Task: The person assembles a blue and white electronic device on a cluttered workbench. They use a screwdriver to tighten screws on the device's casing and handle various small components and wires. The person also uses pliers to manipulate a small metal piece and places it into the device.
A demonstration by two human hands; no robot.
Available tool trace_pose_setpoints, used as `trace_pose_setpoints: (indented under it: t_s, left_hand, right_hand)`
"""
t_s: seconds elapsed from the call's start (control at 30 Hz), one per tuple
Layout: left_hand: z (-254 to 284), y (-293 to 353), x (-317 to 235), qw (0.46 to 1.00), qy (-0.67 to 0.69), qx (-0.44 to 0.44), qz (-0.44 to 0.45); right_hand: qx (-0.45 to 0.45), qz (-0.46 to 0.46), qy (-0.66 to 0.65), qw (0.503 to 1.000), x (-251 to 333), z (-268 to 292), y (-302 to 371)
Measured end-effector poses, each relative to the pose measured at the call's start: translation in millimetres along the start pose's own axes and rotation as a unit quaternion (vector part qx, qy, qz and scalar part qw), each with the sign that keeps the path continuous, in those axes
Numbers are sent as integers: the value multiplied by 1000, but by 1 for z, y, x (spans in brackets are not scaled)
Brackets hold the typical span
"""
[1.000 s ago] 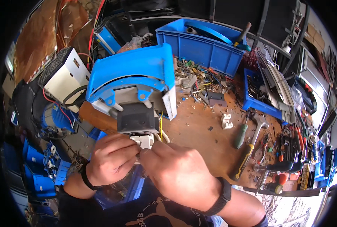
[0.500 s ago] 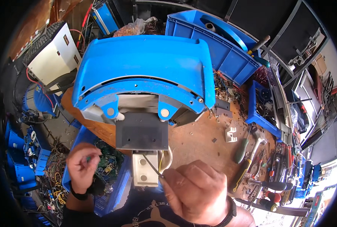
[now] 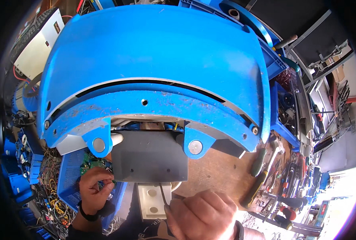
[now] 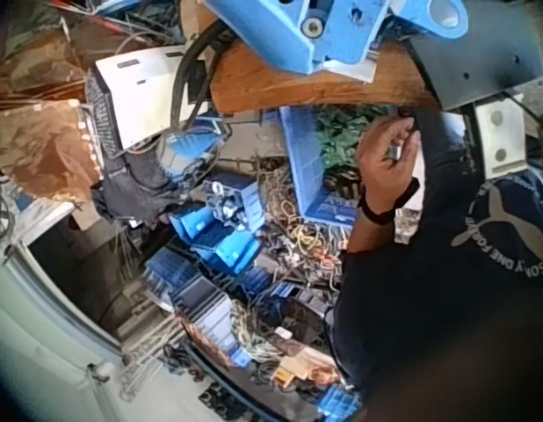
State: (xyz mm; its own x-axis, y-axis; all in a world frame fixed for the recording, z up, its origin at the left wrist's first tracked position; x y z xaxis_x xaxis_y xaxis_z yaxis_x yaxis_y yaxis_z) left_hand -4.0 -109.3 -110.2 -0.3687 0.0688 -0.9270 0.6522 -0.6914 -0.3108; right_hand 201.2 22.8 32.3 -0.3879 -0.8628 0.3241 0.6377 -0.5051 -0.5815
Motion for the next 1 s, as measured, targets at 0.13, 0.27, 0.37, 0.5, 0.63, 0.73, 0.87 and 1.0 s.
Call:
trace_pose_setpoints:
  t_s: [0.13,0.27,0.37,0.5,0.63,0.73,0.87,1.0]
  left_hand:
    - [1,1,6,1000,-4,4,9]
    - [-2,0,3,1000,12,8,19]
    - [-5,1,4,999,23,19,25]
    - [-11,5,3,998,38,42,41]
    - [-19,3,-3,990,45,126,54]
    - [-24,5,-4,977,45,200,50]
    - [-33,9,-11,963,99,234,87]
    - [-41,12,-15,939,204,233,147]
  right_hand:
    - [59,21,-31,998,-1,2,-11]
    - [79,7,-20,997,-1,0,-15]
    - [79,-5,13,997,-2,-4,-9]
    - [50,2,10,999,-3,-5,-6]
    - [-4,27,-17,999,-4,-4,-6]
    - [-2,23,-34,999,-4,-2,-7]
    - [23,6,-34,999,-3,-1,-11]
    - [32,-23,-55,998,-2,-1,-13]
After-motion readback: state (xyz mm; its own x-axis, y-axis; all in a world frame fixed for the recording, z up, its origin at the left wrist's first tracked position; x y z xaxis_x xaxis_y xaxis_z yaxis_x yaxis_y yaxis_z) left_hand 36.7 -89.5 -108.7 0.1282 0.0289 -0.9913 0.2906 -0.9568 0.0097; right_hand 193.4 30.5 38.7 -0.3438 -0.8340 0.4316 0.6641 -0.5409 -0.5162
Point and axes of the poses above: each hand's wrist, its own y-axis away from the middle knuckle, its own z-axis out of the back of the hand, x = y × z, the point moved 3 cm from there along -y, towards the middle knuckle, and after that the axes turned 14 degrees about -x, right-handed, at the moved point
